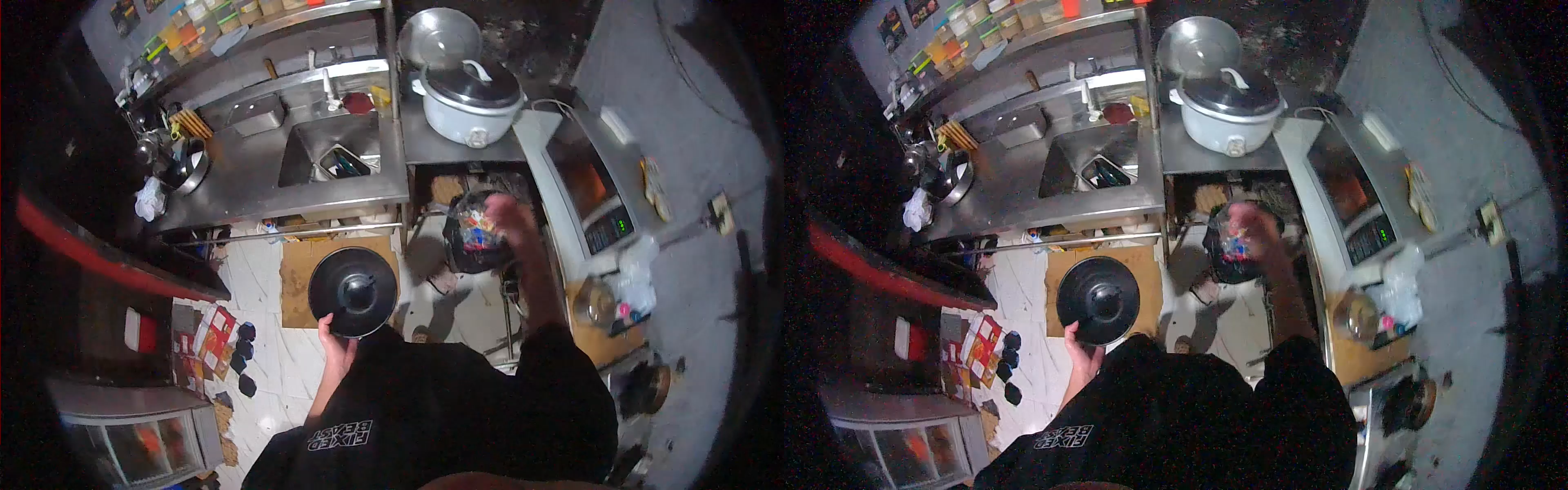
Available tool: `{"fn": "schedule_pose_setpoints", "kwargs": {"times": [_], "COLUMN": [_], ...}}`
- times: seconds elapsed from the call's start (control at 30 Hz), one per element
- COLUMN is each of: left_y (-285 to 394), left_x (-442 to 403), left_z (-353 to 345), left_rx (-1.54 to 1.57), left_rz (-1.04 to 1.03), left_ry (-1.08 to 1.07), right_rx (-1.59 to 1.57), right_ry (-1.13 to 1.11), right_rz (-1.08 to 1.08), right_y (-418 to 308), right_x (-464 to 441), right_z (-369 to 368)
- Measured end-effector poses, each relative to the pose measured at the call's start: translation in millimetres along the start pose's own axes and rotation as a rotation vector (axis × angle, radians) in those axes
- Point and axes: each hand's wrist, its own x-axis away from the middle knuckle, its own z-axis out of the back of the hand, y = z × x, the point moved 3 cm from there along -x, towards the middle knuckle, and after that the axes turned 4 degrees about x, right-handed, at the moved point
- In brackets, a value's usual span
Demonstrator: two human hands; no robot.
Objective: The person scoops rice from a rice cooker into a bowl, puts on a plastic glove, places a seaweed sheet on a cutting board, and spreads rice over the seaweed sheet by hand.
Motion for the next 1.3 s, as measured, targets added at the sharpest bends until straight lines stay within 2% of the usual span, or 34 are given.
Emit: {"fn": "schedule_pose_setpoints", "kwargs": {"times": [0.07,0.1,0.17,0.2,0.3,0.4,0.47,0.63,0.73,0.83,0.87,0.9,0.97,1.03,1.13,1.23,1.27,1.3], "left_y": [-1,-13,-7,-10,18,22,22,19,12,-4,-1,-14,-23,-32,-45,-43,-41,-42], "left_x": [13,-84,-124,-141,-197,-279,-316,-380,-395,-426,-406,-425,-427,-439,-453,-446,-438,-441], "left_z": [-7,-60,-41,-32,-87,-111,-162,-236,-266,-270,-315,-290,-306,-318,-319,-344,-362,-354], "left_rx": [-0.016,0.066,0.095,0.055,0.003,0.018,0.002,-0.075,-0.097,-0.263,-0.138,-0.117,-0.104,-0.239,-0.139,-0.163,-0.177,-0.162], "left_rz": [-0.026,0.009,0.047,0.073,0.032,0.108,0.133,0.116,0.225,-0.1,-0.016,0.039,0.117,-0.004,0.097,-0.008,-0.003,-0.08], "left_ry": [-0.064,-0.106,-0.058,0.039,-0.076,-0.129,-0.178,-0.275,-0.302,-0.412,-0.263,-0.348,-0.227,-0.272,-0.188,-0.114,-0.17,-0.094], "right_rx": [-0.005,0.044,0.173,0.253,0.469,0.628,0.717,0.849,0.912,0.967,0.985,1.006,1.032,1.056,1.113,1.154,1.17,1.182], "right_ry": [-0.018,-0.057,-0.012,0.013,0.093,0.145,0.181,0.21,0.208,0.206,0.202,0.183,0.154,0.13,0.056,-0.004,-0.019,-0.034], "right_rz": [0.0,-0.021,-0.123,-0.179,-0.31,-0.41,-0.46,-0.527,-0.551,-0.535,-0.533,-0.538,-0.532,-0.487,-0.388,-0.253,-0.201,-0.151], "right_y": [-3,17,23,29,52,81,88,125,148,180,188,197,218,236,265,304,317,334], "right_x": [-15,-75,-98,-112,-138,-164,-171,-199,-211,-240,-245,-251,-273,-299,-342,-386,-398,-409], "right_z": [19,41,64,73,86,105,119,153,176,210,219,226,237,248,258,242,233,222]}}
